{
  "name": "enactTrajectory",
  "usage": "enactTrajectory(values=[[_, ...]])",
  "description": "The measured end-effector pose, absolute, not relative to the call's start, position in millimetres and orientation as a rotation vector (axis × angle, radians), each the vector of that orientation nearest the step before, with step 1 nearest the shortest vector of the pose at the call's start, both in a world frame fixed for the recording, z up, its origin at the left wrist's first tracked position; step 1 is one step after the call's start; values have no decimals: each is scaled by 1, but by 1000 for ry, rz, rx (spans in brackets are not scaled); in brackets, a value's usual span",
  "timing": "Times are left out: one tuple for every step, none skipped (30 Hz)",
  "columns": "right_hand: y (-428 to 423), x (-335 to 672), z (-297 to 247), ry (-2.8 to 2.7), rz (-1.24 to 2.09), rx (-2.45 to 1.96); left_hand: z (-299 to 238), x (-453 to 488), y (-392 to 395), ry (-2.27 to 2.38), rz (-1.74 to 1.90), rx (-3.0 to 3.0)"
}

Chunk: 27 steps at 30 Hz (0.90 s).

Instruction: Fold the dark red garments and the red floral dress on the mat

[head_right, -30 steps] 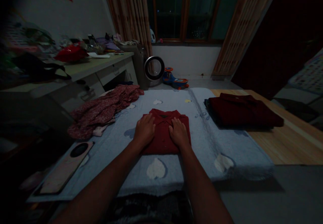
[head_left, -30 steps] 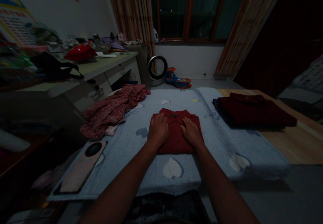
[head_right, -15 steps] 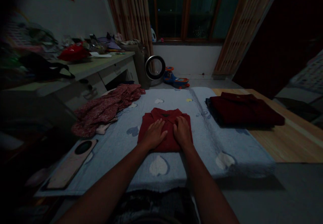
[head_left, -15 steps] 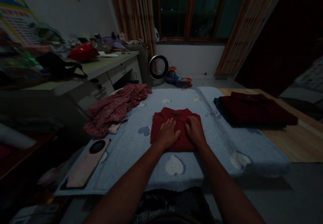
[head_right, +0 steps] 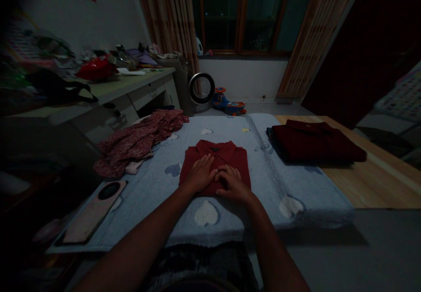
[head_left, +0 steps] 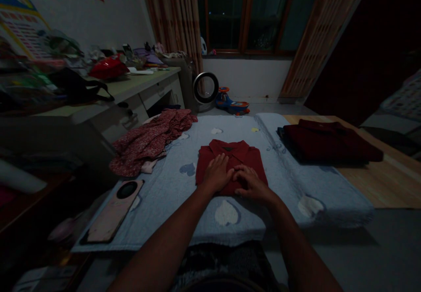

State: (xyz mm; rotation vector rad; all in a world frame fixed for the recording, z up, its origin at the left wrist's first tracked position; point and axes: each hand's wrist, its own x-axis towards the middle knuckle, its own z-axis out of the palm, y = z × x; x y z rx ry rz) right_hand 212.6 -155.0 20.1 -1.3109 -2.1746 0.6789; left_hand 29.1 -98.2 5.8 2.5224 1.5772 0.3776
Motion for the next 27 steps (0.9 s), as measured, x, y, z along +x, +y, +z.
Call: enactTrajectory(values=[[-155, 213, 20, -2178, 680, -1312, 6, 29, -98, 1574, 380, 2525], [-155, 213, 20, -2179, 680, -1310, 5, 29, -98, 1572, 382, 2529], [-155, 213, 20, -2176, 679, -1304, 5, 29, -98, 1570, 382, 2532], [-155, 214, 19, -2171, 679, -1298, 5, 29, -98, 1569, 383, 2535], [-156, 214, 18, -2167, 679, -1292, 5, 29, -97, 1569, 383, 2537], [-156, 214, 17, -2165, 681, -1287, 5, 29, -97, 1569, 383, 2539], [-156, 214, 16, -2165, 681, -1286, 5, 29, -98, 1569, 383, 2541], [-156, 214, 15, -2164, 681, -1287, 5, 29, -98, 1570, 386, 2541], [-156, 213, 14, -2161, 679, -1291, 5, 29, -98, 1570, 389, 2542], [-157, 213, 13, -2153, 674, -1298, 5, 29, -98, 1569, 392, 2543], [-158, 212, 11, -2140, 667, -1304, 6, 29, -98, 1571, 395, 2542], [-159, 211, 10, -2123, 659, -1307, 6, 29, -99, 1574, 397, 2542], [-160, 210, 9, -2103, 651, -1304, 6, 29, -99, 1576, 397, 2542], [-161, 209, 8, -2080, 644, -1297, 5, 29, -99, 1576, 398, 2544], [-161, 209, 7, -2053, 640, -1287, 5, 29, -99, 1573, 398, 2548], [-162, 209, 6, -2022, 641, -1274, 5, 29, -99, 1570, 399, 2552], [-162, 209, 6, -1987, 646, -1260, 4, 29, -99, 1568, 400, 2555], [-161, 210, 6, -1951, 654, -1248, 4, 28, -98, 1567, 402, 2556], [-161, 212, 7, -1914, 657, -1240, 3, 28, -98, 1569, 404, 2554], [-160, 215, 8, -1877, 653, -1240, 3, 28, -98, 1570, 404, 2550], [-158, 218, 9, -1842, 640, -1248, 3, 28, -98, 1572, 404, 2546], [-157, 222, 11, -1812, 618, -1267, 3, 28, -98, 1573, 403, 2541], [-155, 226, 12, -1788, 586, -1298, 4, 28, -98, 1572, 401, 2535], [-154, 231, 12, -1771, 543, -1340, 4, 28, -98, 1570, 400, 2531], [-152, 237, 12, -1764, 493, -1390, 5, 28, -98, 1568, 402, 2527], [-151, 243, 11, -1767, 437, -1446, 5, 28, -99, 1566, 405, 2525], [-151, 250, 10, -1776, 375, -1504, 6, 28, -99, 1564, 408, 2524]])
